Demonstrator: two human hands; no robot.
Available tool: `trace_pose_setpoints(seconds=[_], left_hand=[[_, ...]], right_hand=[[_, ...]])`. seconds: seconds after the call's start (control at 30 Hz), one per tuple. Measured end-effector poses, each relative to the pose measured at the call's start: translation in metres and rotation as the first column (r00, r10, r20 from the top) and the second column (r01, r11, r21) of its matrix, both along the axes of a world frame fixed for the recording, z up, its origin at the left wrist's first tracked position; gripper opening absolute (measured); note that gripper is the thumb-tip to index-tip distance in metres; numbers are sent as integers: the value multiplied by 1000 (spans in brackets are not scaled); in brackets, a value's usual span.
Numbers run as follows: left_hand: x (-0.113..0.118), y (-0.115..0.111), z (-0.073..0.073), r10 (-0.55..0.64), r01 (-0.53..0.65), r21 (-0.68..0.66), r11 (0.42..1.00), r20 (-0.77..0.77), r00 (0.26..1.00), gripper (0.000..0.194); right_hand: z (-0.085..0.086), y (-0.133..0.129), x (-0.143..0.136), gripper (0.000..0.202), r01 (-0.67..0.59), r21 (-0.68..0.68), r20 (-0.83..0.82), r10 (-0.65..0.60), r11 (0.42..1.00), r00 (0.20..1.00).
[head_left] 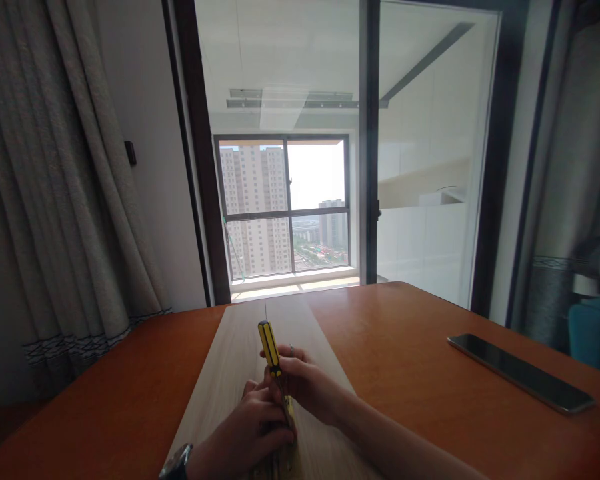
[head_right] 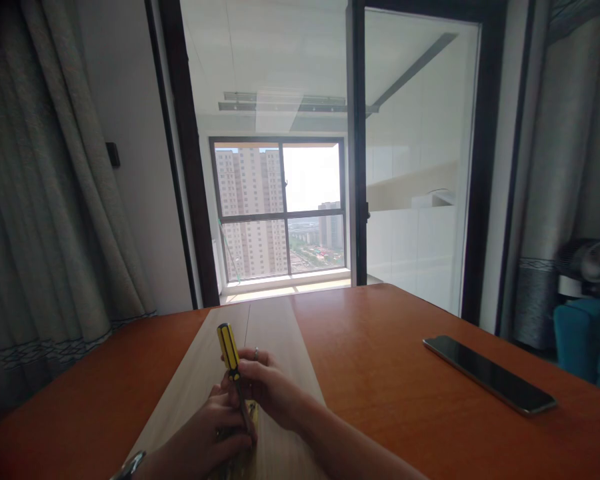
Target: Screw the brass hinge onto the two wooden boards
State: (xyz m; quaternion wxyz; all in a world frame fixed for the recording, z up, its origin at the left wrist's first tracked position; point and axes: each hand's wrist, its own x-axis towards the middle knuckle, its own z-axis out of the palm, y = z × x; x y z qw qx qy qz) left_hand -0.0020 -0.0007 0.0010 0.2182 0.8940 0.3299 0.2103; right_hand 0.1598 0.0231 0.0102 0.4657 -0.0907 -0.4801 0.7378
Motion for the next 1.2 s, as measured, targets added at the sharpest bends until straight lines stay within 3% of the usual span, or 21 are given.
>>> trace_pose_setpoints(seconds=[0.27,0.57,0.73,1.03,1.2], left_hand=[[-1,1,-4,25,-25,-25,999,0,1000,6],[-3,4,-6,33,-33,-15,999,-1,999,7],[-3,8,-10,16,-15,-5,1000,9,1000,8],[0,4,-4,26,-26,-32,999,11,1000,6],[-1,4,-7,39,-39,-35,999,6,999,5]], right_hand=[[2,0,0,38,-29,29,-5,29,999,1000],[2,-3,-1,44,95,-32,96,-91,995,991],[-2,-1,-1,44,82,-31,33,-81,996,996],[1,0,2,37,-1,-46,1,1,999,1000],[-1,0,1,42,63,-8,38,-63,998,997]])
